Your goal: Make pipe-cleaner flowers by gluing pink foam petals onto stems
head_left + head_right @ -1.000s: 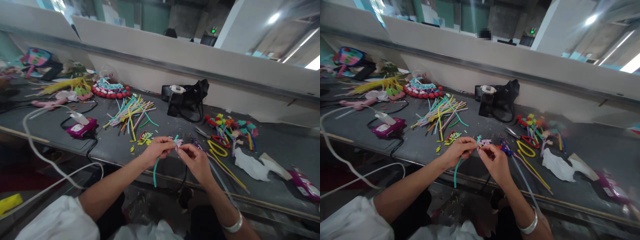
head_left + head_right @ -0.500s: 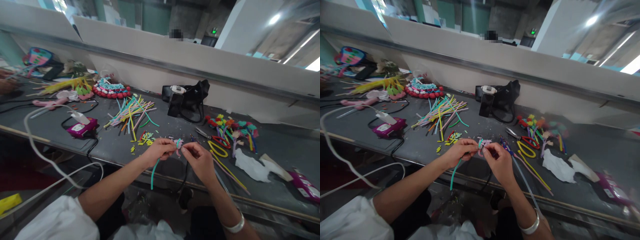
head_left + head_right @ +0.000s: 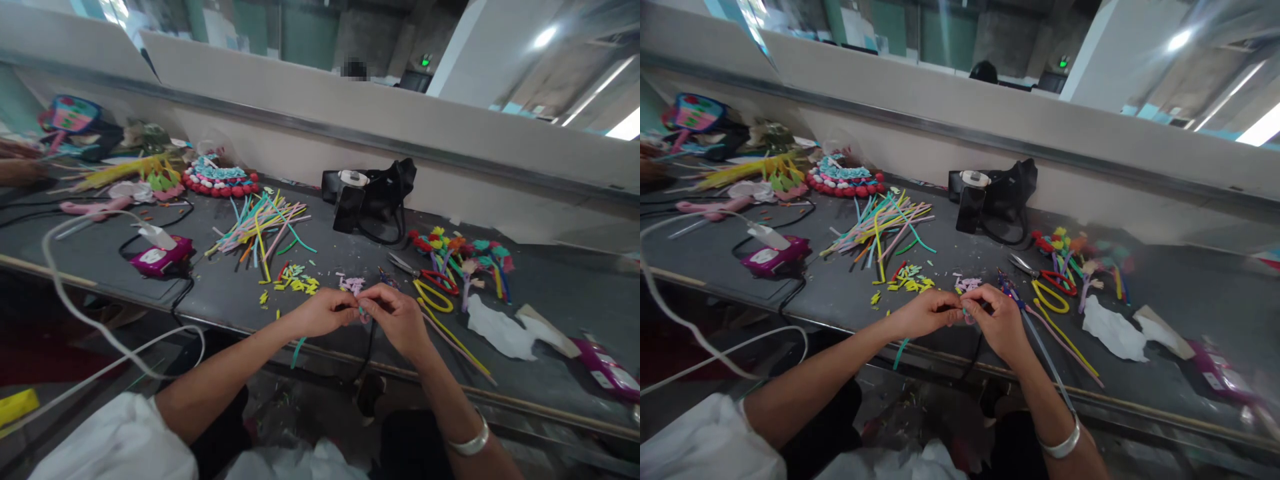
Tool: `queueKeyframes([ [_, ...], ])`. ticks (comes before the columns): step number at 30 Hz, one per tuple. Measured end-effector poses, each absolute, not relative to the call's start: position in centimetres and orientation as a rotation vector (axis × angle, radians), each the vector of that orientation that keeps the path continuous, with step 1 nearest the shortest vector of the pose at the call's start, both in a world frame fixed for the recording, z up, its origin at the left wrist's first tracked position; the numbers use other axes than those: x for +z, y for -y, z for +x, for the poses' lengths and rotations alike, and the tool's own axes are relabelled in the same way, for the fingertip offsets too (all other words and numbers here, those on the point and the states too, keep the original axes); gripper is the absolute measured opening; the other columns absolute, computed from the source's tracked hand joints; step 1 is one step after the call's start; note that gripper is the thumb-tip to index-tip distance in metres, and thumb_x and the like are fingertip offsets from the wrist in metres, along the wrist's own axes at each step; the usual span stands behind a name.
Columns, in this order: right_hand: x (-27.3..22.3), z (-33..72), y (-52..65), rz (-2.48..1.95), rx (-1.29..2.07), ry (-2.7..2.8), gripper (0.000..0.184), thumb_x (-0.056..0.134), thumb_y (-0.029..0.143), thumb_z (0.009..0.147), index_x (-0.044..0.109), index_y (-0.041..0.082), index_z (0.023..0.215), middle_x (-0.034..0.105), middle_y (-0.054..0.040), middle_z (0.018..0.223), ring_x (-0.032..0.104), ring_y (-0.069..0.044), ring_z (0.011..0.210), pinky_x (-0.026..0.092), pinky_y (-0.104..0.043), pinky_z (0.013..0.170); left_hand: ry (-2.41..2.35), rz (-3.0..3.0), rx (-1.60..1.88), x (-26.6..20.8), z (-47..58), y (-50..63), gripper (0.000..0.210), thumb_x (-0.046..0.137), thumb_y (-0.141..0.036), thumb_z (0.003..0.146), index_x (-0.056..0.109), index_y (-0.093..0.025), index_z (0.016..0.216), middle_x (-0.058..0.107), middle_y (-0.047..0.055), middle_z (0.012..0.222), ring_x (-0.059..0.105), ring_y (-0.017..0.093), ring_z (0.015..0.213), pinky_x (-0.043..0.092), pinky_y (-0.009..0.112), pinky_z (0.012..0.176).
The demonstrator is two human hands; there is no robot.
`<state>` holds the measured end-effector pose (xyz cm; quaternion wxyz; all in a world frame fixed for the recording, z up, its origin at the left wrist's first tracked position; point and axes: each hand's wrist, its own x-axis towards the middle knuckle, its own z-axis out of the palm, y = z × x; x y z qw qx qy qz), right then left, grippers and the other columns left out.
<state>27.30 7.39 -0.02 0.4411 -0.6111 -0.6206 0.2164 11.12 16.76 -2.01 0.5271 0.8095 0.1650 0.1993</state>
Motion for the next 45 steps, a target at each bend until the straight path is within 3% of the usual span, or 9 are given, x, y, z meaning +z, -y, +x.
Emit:
queueKeyframes([
  [7,-0.3,27.3,-7.6,-1.522,0.602,1.475,0.016,0.065,0.035,0.083,0.071,0.02,0.079,0.069,-0.0019,0.073,0.062,-0.016,0.064,0.047,-0.027,0.06,-0.367,1.998,0.456,-1.4,10.7,-16.6,0.022,0.055,-0.025,0.084,0.073,-0.013,0.086,0.056,-0.003,0.062,0.044,0.009,0.058,0.033,0.019,0.056],
  [11,-0.5,27.4,-7.7,-1.509,0.667,1.418,0.02,0.067,0.039,0.081,0.071,0.02,0.079,0.069,-0.0017,0.071,0.061,-0.016,0.063,0.047,-0.028,0.06,-0.326,1.895,0.42,-1.1,10.6,-16.6,0.029,0.053,-0.033,0.088,0.074,-0.013,0.087,0.056,-0.002,0.063,0.044,0.009,0.058,0.032,0.019,0.055],
  [17,-0.7,27.0,-7.8,-1.552,0.711,1.342,0.029,0.06,0.047,0.085,0.071,0.02,0.084,0.064,-0.0001,0.061,0.056,-0.014,0.051,0.042,-0.025,0.049,-0.341,1.687,0.51,-1.2,11.1,-16.6,0.025,0.058,-0.031,0.083,0.072,-0.013,0.073,0.064,0.001,0.068,0.052,0.011,0.064,0.037,0.02,0.061],
  [20,-0.9,26.8,-7.7,-1.529,0.787,1.344,0.033,0.06,0.048,0.084,0.069,0.02,0.1,0.07,-0.0025,0.075,0.062,-0.016,0.061,0.045,-0.025,0.051,-0.413,1.539,0.61,-1.0,11.1,-16.8,0.026,0.062,-0.036,0.08,0.069,-0.013,0.07,0.055,-0.002,0.057,0.043,0.008,0.053,0.031,0.02,0.051],
  [22,-0.9,26.7,-7.5,-1.544,0.769,1.421,0.028,0.066,0.044,0.081,0.07,0.021,0.096,0.072,-0.0025,0.082,0.065,-0.017,0.07,0.047,-0.026,0.059,-0.479,1.458,0.638,-0.8,10.9,-16.9,0.027,0.065,-0.039,0.078,0.067,-0.013,0.07,0.046,-0.005,0.051,0.034,0.006,0.047,0.023,0.02,0.046],
  [27,-0.5,26.4,-7.0,-1.643,0.565,1.525,0.024,0.058,0.038,0.088,0.07,0.021,0.076,0.064,0.0017,0.059,0.06,-0.015,0.057,0.043,-0.025,0.056,-0.537,1.537,0.669,-0.8,10.6,-17.4,0.026,0.064,-0.038,0.078,0.067,-0.013,0.072,0.045,-0.005,0.053,0.034,0.007,0.05,0.024,0.021,0.048],
  [36,-0.9,25.9,-6.3,-1.614,-0.029,1.791,0.023,0.049,0.029,0.095,0.072,0.023,0.093,0.074,-0.0046,0.082,0.067,-0.018,0.074,0.048,-0.03,0.071,-0.547,1.883,0.802,-1.0,10.8,-17.2,0.022,0.057,-0.031,0.084,0.067,-0.015,0.074,0.059,0.0,0.067,0.05,0.013,0.065,0.036,0.023,0.063],
  [40,-0.5,26.1,-6.1,-1.585,-0.357,1.967,0.023,0.05,0.022,0.095,0.073,0.021,0.093,0.074,-0.0057,0.078,0.065,-0.018,0.071,0.047,-0.032,0.072,-0.508,2.117,0.829,-0.9,10.8,-17.1,0.02,0.055,-0.024,0.086,0.063,-0.016,0.07,0.056,0.0,0.063,0.049,0.012,0.062,0.034,0.023,0.061],
  [45,-0.3,26.5,-6.3,-1.47,-0.405,1.964,0.02,0.055,0.016,0.092,0.073,0.024,0.098,0.076,-0.0026,0.088,0.065,-0.019,0.08,0.05,-0.034,0.079,-0.357,2.248,0.733,-1.1,10.7,-17.3,0.016,0.052,-0.018,0.087,0.062,-0.016,0.075,0.058,0.001,0.067,0.052,0.013,0.065,0.035,0.022,0.063],
])
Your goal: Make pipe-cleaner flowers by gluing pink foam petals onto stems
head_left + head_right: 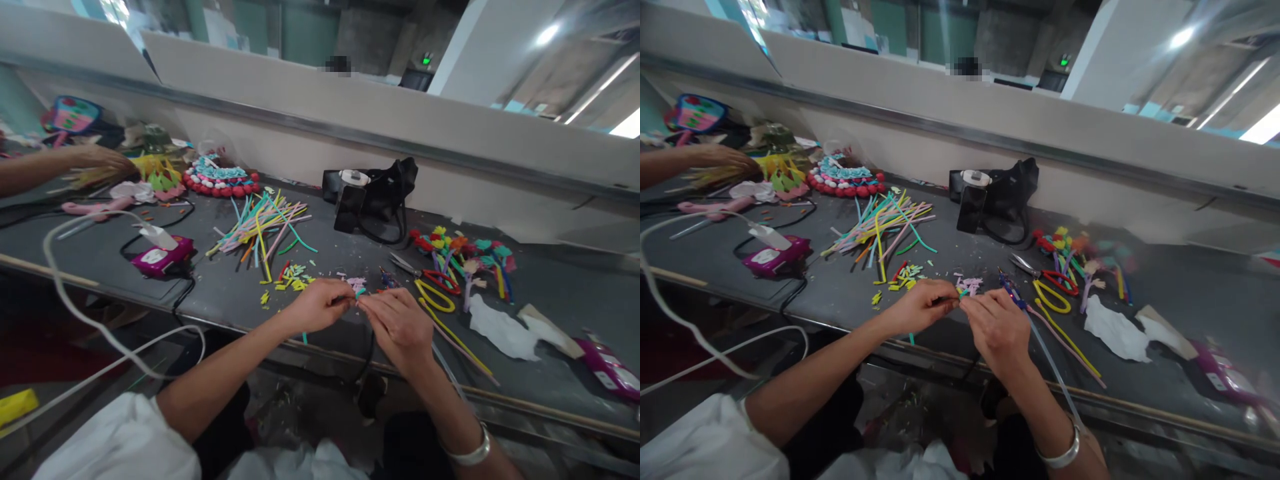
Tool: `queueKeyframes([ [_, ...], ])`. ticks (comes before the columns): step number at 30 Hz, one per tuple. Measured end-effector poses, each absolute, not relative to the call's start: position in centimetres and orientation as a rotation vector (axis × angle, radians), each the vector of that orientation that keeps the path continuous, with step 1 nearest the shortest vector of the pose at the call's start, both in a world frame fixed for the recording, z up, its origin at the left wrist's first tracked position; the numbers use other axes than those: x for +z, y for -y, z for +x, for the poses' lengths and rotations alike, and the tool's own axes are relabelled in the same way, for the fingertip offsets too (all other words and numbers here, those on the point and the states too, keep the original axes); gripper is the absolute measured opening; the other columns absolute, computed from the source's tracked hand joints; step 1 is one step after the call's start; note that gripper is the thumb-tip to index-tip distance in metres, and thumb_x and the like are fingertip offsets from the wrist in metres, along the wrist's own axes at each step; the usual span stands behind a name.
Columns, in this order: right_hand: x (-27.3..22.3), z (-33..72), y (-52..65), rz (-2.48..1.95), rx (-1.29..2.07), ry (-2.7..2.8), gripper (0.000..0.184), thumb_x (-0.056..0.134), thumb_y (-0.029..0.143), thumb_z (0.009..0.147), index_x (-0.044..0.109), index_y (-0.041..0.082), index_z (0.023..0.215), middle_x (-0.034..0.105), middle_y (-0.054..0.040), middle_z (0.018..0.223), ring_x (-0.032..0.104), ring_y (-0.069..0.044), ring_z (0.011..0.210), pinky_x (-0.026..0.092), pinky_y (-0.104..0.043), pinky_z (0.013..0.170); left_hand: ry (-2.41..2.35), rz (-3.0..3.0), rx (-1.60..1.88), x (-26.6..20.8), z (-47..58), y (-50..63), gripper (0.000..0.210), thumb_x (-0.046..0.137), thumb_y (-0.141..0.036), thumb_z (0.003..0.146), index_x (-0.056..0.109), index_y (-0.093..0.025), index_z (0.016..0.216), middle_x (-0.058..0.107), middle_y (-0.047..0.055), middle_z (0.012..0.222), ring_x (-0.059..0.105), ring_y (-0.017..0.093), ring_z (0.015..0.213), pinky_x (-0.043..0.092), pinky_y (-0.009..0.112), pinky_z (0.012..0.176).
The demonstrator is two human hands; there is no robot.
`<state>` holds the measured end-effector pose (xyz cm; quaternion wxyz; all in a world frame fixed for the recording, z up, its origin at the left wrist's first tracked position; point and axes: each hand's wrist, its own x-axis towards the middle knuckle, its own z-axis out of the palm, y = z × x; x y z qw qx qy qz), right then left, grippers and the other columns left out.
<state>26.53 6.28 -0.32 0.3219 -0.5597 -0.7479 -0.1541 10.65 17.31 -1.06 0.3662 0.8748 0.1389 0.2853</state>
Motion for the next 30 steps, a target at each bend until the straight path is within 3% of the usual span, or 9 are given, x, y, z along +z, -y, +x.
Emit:
queueKeyframes([
  [5,-0.7,26.7,-6.6,-1.42,-0.184,1.853,0.017,0.055,0.019,0.093,0.07,0.024,0.098,0.074,-0.0041,0.095,0.067,-0.019,0.089,0.052,-0.034,0.083,-0.448,2.227,0.754,-1.4,10.8,-16.8,0.016,0.05,-0.024,0.091,0.064,-0.017,0.085,0.064,0.003,0.077,0.057,0.015,0.073,0.039,0.023,0.066],
  [11,-0.9,26.4,-6.8,-1.477,-0.008,1.668,0.013,0.053,0.023,0.094,0.066,0.023,0.094,0.072,-0.0038,0.093,0.066,-0.017,0.086,0.05,-0.029,0.077,-0.418,2.303,0.917,-1.9,10.6,-16.6,0.03,0.05,-0.021,0.092,0.057,-0.02,0.121,0.069,0.009,0.109,0.064,0.017,0.094,0.046,0.025,0.078],
  [16,-1.2,26.0,-6.8,-1.579,0.116,1.474,0.013,0.059,0.031,0.091,0.067,0.021,0.089,0.07,0.0002,0.076,0.064,-0.014,0.067,0.047,-0.025,0.061,-0.364,2.499,1.087,-2.6,10.8,-16.8,0.023,0.047,-0.02,0.095,0.061,-0.019,0.113,0.07,0.005,0.089,0.066,0.014,0.08,0.046,0.022,0.066],
  [22,-1.2,26.0,-6.8,-1.574,0.054,1.491,0.013,0.061,0.03,0.089,0.067,0.02,0.084,0.068,0.0007,0.074,0.061,-0.013,0.065,0.046,-0.024,0.062,-0.374,2.778,1.041,-2.3,10.7,-16.6,0.017,0.044,-0.018,0.095,0.062,-0.017,0.098,0.065,0.002,0.078,0.062,0.012,0.069,0.041,0.021,0.057],
  [30,-1.2,26.0,-6.8,-1.574,0.043,1.546,0.01,0.059,0.023,0.089,0.065,0.019,0.083,0.067,0.0004,0.074,0.059,-0.012,0.063,0.045,-0.023,0.061,-0.577,2.722,0.707,-1.7,10.9,-16.4,0.011,0.046,-0.021,0.094,0.056,-0.017,0.097,0.066,0.004,0.088,0.062,0.016,0.078,0.042,0.024,0.063],
])
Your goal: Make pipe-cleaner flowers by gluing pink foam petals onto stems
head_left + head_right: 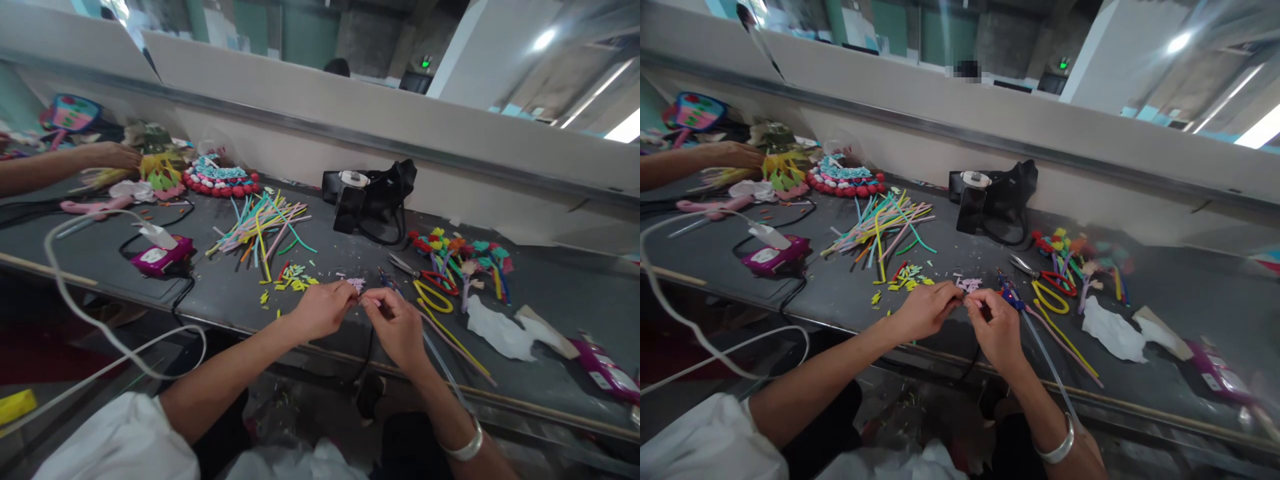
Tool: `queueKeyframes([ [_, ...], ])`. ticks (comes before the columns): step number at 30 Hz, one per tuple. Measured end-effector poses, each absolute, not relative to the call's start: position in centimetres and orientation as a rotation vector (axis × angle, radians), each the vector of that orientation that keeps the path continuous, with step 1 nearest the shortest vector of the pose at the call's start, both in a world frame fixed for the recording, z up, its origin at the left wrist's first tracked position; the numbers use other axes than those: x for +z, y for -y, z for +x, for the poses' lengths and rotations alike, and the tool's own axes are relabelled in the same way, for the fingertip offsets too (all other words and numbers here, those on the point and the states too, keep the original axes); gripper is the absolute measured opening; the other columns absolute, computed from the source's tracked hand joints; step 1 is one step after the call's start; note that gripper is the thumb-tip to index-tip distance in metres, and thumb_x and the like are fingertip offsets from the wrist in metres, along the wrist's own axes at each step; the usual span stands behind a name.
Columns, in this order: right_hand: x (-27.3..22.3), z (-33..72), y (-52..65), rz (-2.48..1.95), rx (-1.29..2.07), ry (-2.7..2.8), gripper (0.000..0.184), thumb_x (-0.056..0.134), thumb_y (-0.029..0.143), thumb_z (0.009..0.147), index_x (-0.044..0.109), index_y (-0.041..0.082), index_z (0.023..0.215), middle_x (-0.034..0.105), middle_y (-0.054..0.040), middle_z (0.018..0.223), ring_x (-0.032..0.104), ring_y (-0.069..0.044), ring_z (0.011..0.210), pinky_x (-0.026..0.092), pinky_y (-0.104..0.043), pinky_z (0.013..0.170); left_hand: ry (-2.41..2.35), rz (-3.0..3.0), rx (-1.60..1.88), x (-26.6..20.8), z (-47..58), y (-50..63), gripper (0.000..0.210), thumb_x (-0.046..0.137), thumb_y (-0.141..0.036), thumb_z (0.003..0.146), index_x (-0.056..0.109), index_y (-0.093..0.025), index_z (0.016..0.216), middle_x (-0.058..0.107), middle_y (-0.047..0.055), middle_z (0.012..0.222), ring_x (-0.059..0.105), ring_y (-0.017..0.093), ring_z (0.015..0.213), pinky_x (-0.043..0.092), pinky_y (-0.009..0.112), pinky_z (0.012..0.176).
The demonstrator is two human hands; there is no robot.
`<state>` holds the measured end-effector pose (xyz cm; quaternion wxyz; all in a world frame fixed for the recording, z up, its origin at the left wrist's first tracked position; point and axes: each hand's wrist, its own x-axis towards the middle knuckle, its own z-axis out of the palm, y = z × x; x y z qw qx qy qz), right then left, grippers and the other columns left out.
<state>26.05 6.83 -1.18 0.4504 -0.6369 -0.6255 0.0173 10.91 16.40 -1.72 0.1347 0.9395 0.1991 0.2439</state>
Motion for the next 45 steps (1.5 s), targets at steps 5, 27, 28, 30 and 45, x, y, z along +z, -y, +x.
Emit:
queueKeyframes([
  [5,-1.2,26.2,-7.0,-1.545,0.073,1.605,0.01,0.057,0.021,0.089,0.064,0.019,0.082,0.066,0.0008,0.074,0.059,-0.012,0.063,0.044,-0.022,0.061,-0.521,2.419,0.604,-1.4,10.9,-16.8,0.012,0.05,-0.023,0.092,0.057,-0.017,0.085,0.059,-0.001,0.071,0.053,0.012,0.064,0.034,0.022,0.058],
  [27,-1.1,27.2,-7.1,-1.361,-0.018,1.769,0.01,0.061,0.017,0.089,0.07,0.021,0.088,0.071,-0.0031,0.085,0.065,-0.015,0.077,0.051,-0.027,0.071,-0.48,2.464,0.73,-2.0,11.3,-15.8,0.008,0.05,-0.011,0.081,0.055,-0.018,0.078,0.058,0.001,0.069,0.054,0.015,0.066,0.035,0.024,0.061],
  [28,-1.0,27.2,-7.1,-1.387,0.053,1.72,0.01,0.062,0.018,0.089,0.07,0.021,0.088,0.071,-0.0015,0.081,0.065,-0.013,0.071,0.05,-0.025,0.066,-0.459,2.452,0.74,-2.0,11.3,-15.8,0.008,0.051,-0.012,0.081,0.055,-0.018,0.079,0.059,0.0,0.069,0.055,0.015,0.067,0.036,0.024,0.062],
  [30,-0.8,27.1,-7.0,-1.436,0.156,1.648,0.01,0.062,0.02,0.088,0.071,0.022,0.086,0.069,0.0014,0.073,0.062,-0.012,0.061,0.048,-0.023,0.059,-0.414,2.417,0.756,-2.3,11.3,-15.7,0.009,0.051,-0.012,0.082,0.057,-0.018,0.085,0.061,0.001,0.073,0.057,0.015,0.071,0.038,0.024,0.065],
  [45,-0.4,27.1,-7.3,-1.516,0.59,1.297,0.018,0.068,0.035,0.08,0.068,0.019,0.075,0.063,0.0025,0.058,0.056,-0.01,0.047,0.044,-0.022,0.048,-0.446,2.176,0.655,-1.0,11.0,-16.0,0.009,0.056,-0.017,0.082,0.064,-0.016,0.084,0.063,-0.001,0.073,0.054,0.012,0.067,0.038,0.023,0.065],
])
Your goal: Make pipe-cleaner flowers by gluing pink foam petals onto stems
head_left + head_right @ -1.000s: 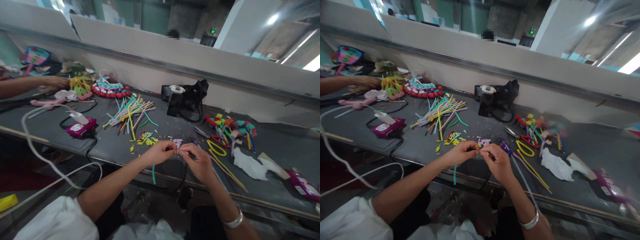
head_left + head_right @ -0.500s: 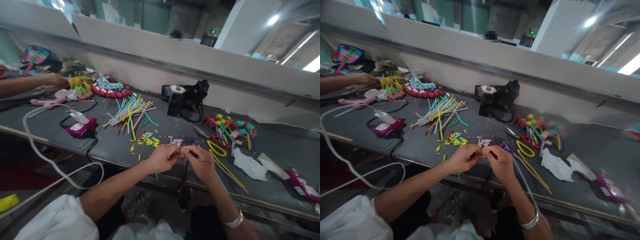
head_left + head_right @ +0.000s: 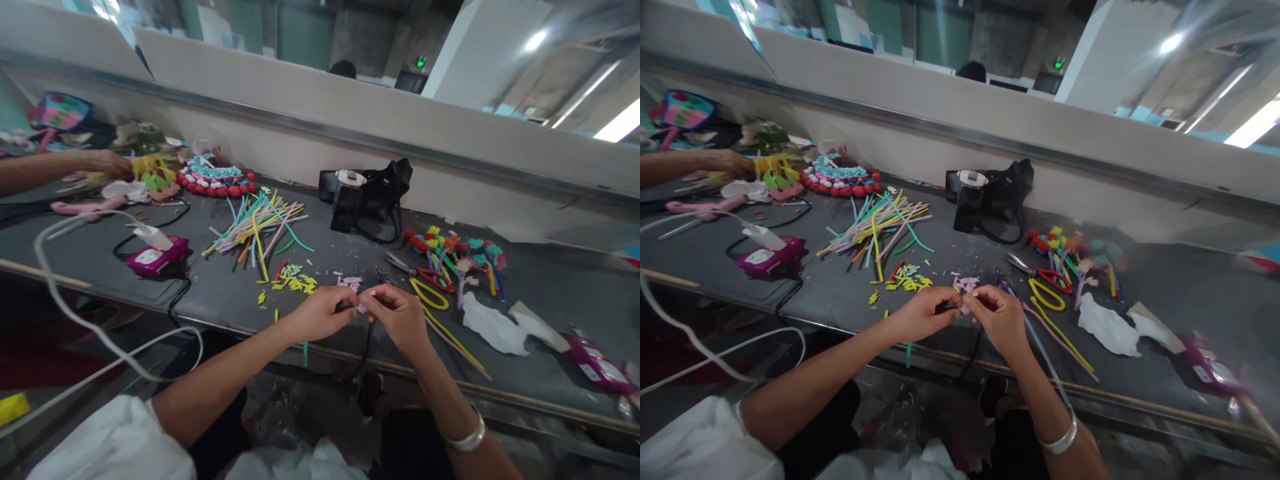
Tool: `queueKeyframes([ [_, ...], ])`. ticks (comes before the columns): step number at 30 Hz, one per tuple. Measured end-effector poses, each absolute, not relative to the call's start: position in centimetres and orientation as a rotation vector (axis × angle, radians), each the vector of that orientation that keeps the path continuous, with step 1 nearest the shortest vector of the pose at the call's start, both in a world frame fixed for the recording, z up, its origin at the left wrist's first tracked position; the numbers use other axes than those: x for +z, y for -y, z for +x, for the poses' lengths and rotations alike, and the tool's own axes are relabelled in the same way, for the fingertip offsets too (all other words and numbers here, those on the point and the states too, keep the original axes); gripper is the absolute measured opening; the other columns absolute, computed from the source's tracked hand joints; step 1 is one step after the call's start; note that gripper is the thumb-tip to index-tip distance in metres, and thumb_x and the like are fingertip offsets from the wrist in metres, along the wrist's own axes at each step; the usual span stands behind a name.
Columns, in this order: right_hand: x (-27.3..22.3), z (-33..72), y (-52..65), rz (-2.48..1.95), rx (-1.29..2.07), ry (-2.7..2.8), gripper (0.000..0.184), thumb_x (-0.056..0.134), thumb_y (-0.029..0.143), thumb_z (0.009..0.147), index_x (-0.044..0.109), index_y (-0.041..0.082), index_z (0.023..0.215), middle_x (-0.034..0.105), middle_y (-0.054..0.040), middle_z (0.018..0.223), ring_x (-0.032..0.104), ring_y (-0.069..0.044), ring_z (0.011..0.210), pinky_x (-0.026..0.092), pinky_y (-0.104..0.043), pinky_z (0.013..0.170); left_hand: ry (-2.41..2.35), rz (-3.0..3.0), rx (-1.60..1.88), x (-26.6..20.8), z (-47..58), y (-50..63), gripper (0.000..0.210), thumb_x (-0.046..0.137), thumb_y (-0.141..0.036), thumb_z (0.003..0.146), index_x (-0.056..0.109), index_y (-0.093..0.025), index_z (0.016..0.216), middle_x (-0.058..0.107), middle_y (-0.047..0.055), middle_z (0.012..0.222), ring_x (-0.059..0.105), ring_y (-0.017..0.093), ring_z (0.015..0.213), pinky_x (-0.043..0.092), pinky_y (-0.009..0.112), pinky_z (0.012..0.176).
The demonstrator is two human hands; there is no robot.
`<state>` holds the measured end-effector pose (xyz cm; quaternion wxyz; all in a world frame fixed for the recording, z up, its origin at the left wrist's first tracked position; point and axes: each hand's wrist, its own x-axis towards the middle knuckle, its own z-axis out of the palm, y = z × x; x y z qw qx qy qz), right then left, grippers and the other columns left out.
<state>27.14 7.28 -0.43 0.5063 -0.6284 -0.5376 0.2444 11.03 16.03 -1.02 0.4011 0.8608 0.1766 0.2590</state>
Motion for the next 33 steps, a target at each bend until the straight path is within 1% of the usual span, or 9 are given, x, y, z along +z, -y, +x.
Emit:
queueKeyframes([
  [3,-0.2,27.1,-7.1,-1.483,0.618,1.284,0.018,0.069,0.036,0.08,0.068,0.019,0.076,0.063,0.0033,0.056,0.054,-0.01,0.046,0.044,-0.022,0.049,-0.369,1.985,0.591,-0.8,10.8,-16.2,0.014,0.055,-0.025,0.086,0.065,-0.015,0.085,0.06,-0.002,0.071,0.05,0.01,0.065,0.038,0.021,0.062],
  [8,0.1,27.0,-7.0,-1.474,0.532,1.378,0.016,0.069,0.035,0.081,0.07,0.02,0.075,0.067,0.0011,0.064,0.059,-0.012,0.056,0.046,-0.024,0.056,-0.3,1.807,0.532,-0.5,10.6,-16.2,0.019,0.058,-0.031,0.085,0.064,-0.013,0.081,0.06,-0.001,0.072,0.05,0.01,0.067,0.039,0.021,0.064],
  [14,-0.2,26.7,-7.2,-1.465,0.606,1.282,0.02,0.07,0.038,0.08,0.066,0.021,0.071,0.06,0.0035,0.054,0.055,-0.012,0.047,0.045,-0.023,0.049,-0.328,1.824,0.602,-0.7,10.7,-16.2,0.021,0.06,-0.035,0.083,0.062,-0.013,0.081,0.061,0.001,0.075,0.053,0.012,0.071,0.041,0.023,0.068],
  [19,-0.1,26.2,-7.0,-1.465,0.489,1.331,0.016,0.068,0.035,0.082,0.067,0.021,0.074,0.065,0.0019,0.062,0.058,-0.012,0.048,0.048,-0.024,0.05,-0.377,1.96,0.596,-1.1,10.9,-16.2,0.021,0.057,-0.032,0.085,0.06,-0.014,0.075,0.055,-0.003,0.065,0.047,0.01,0.061,0.036,0.021,0.059],
  [24,-0.2,26.1,-7.0,-1.493,0.696,1.154,0.022,0.07,0.041,0.079,0.065,0.02,0.076,0.061,0.0036,0.053,0.047,-0.008,0.036,0.034,-0.02,0.035,-0.333,2.234,0.829,-1.2,10.7,-15.6,0.011,0.052,-0.022,0.088,0.06,-0.016,0.082,0.061,0.0,0.072,0.053,0.012,0.067,0.039,0.023,0.065],
  [27,-0.5,25.9,-7.2,-1.431,0.91,0.976,0.027,0.074,0.041,0.074,0.061,0.018,0.069,0.055,0.0052,0.047,0.041,-0.005,0.035,0.027,-0.017,0.033,-0.322,2.293,0.929,-1.5,10.5,-15.2,0.01,0.05,-0.02,0.09,0.059,-0.017,0.088,0.063,0.002,0.077,0.056,0.013,0.07,0.041,0.023,0.066],
  [29,-0.8,25.7,-7.4,-1.358,1.045,0.866,0.029,0.075,0.04,0.072,0.057,0.018,0.064,0.048,0.0079,0.043,0.033,-0.003,0.034,0.021,-0.016,0.034,-0.33,2.313,0.977,-1.8,10.5,-15.0,0.011,0.048,-0.02,0.092,0.058,-0.018,0.091,0.064,0.003,0.079,0.058,0.013,0.072,0.042,0.023,0.067],
  [31,-1.0,25.4,-7.6,-1.308,1.115,0.793,0.031,0.076,0.038,0.069,0.053,0.018,0.062,0.04,0.0105,0.041,0.026,-0.002,0.035,0.018,-0.015,0.034,-0.366,2.33,1.018,-2.2,10.6,-15.0,0.01,0.048,-0.021,0.092,0.058,-0.018,0.091,0.064,0.003,0.079,0.059,0.014,0.073,0.043,0.024,0.067],
  [33,-1.1,25.2,-7.6,-1.292,1.148,0.757,0.033,0.076,0.037,0.067,0.049,0.019,0.061,0.036,0.0118,0.041,0.023,-0.002,0.035,0.016,-0.015,0.034,-0.399,2.346,1.036,-2.6,10.7,-15.0,0.011,0.047,-0.021,0.093,0.057,-0.019,0.091,0.063,0.003,0.078,0.059,0.014,0.073,0.043,0.025,0.068],
])
